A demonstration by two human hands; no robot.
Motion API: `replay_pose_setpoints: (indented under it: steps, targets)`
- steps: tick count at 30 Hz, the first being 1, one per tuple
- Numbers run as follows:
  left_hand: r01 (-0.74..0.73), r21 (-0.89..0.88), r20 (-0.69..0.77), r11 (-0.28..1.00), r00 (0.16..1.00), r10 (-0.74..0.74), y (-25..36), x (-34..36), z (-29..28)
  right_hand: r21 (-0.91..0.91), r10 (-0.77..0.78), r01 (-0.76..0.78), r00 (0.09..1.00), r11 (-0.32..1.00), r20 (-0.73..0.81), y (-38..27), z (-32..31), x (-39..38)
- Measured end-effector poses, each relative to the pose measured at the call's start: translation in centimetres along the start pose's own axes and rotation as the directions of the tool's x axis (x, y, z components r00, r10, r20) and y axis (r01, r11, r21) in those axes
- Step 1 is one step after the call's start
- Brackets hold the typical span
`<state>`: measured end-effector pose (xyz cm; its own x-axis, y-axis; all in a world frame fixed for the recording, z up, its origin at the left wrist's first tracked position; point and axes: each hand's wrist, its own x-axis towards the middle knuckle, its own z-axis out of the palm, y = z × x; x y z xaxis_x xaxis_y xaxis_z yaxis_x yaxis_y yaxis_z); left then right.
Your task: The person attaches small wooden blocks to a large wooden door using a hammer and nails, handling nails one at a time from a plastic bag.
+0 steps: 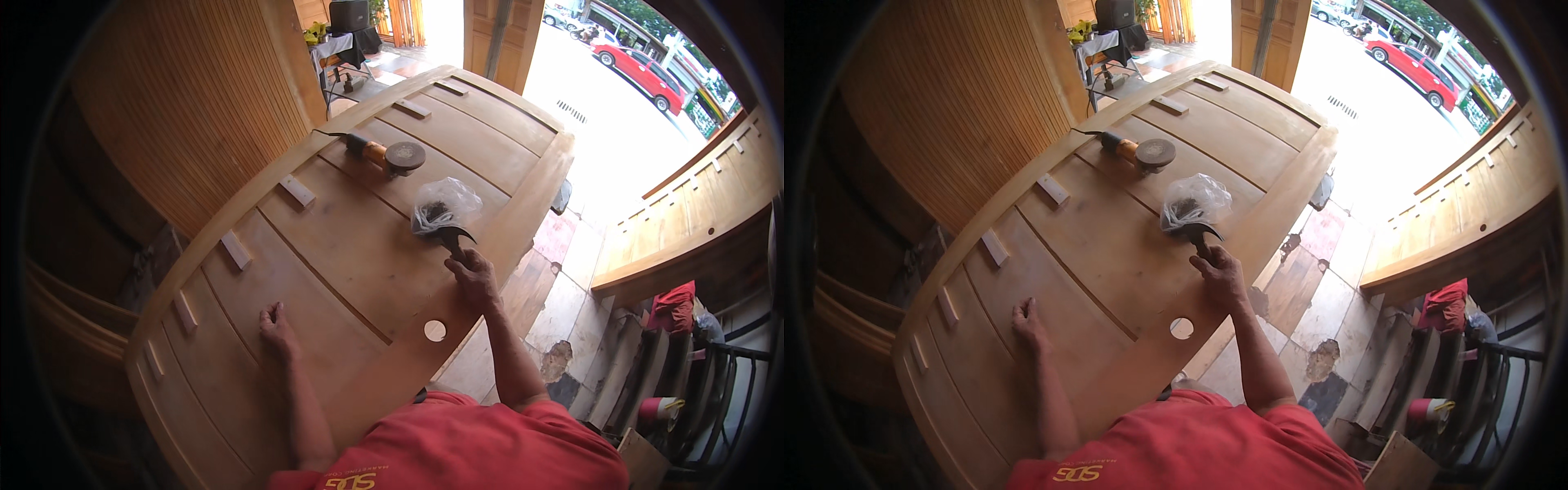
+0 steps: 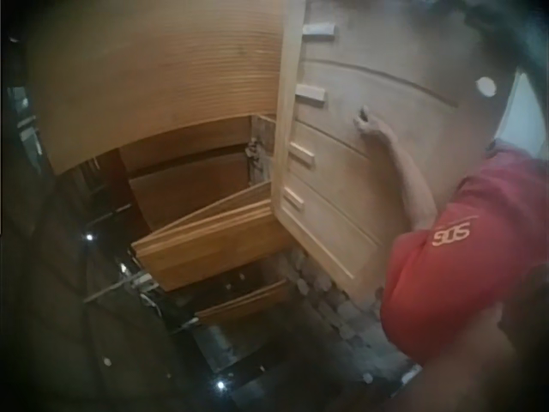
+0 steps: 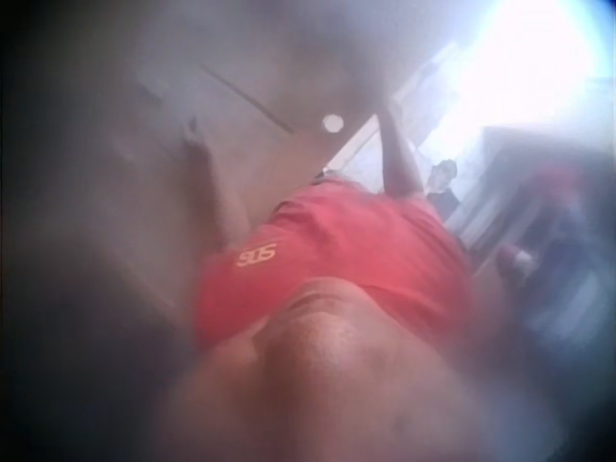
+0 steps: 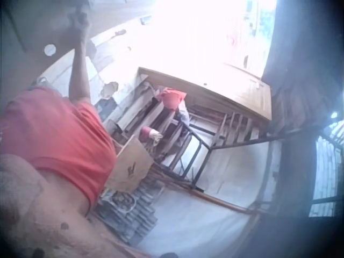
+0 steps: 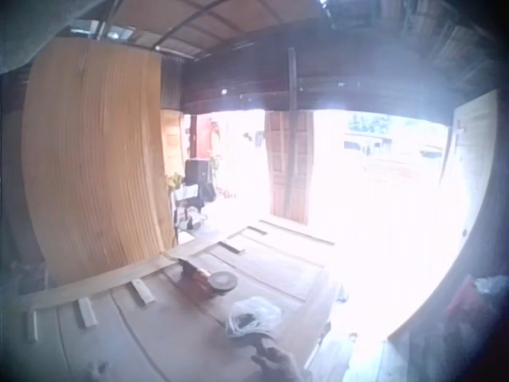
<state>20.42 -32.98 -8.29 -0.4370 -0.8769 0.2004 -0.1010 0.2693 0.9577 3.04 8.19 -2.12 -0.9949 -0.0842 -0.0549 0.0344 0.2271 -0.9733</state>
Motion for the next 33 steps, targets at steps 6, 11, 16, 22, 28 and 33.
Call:
replay_pose_setpoints:
  steps: [6, 11, 16, 22, 28, 33]
  targets:
    - [0.141, 0.117, 0.043, 0.983, 0.988, -0.147, 0.0, 3.8, -0.8, 0.039, 0.013, -0.012, 1.000, 0.999, -0.020, 0.4, 0.6, -0.3]
    - [0.043, 0.071, -0.079, 0.997, 0.996, -0.038, -0.7, 11.6, -1.4, -0.052, -0.001, 0.001, 1.000, 0.999, -0.007, 0.0, 0.5, -0.5]
    - [0.021, 0.078, -0.072, 0.997, 0.997, -0.015, -1.5, 18.6, -0.1, -0.184, -0.058, 0.055, 0.998, 0.981, -0.013, -0.3, 0.8, -0.2]
    - [-0.113, 0.201, -0.044, 0.973, 0.991, 0.124, -3.5, 21.9, 1.4, -0.147, -0.071, 0.071, 0.997, 0.987, 0.006, 1.0, 0.3, 0.4]
    - [-0.094, 0.222, -0.034, 0.970, 0.994, 0.104, -2.5, 21.5, 1.7, -0.110, -0.054, 0.053, 0.999, 0.993, -0.009, 1.9, 0.2, 0.4]
    - [-0.138, 0.224, -0.064, 0.965, 0.986, 0.155, -3.1, 21.9, 1.4, -0.107, -0.049, 0.050, 0.999, 0.993, 0.017, 1.5, 0.4, 0.6]
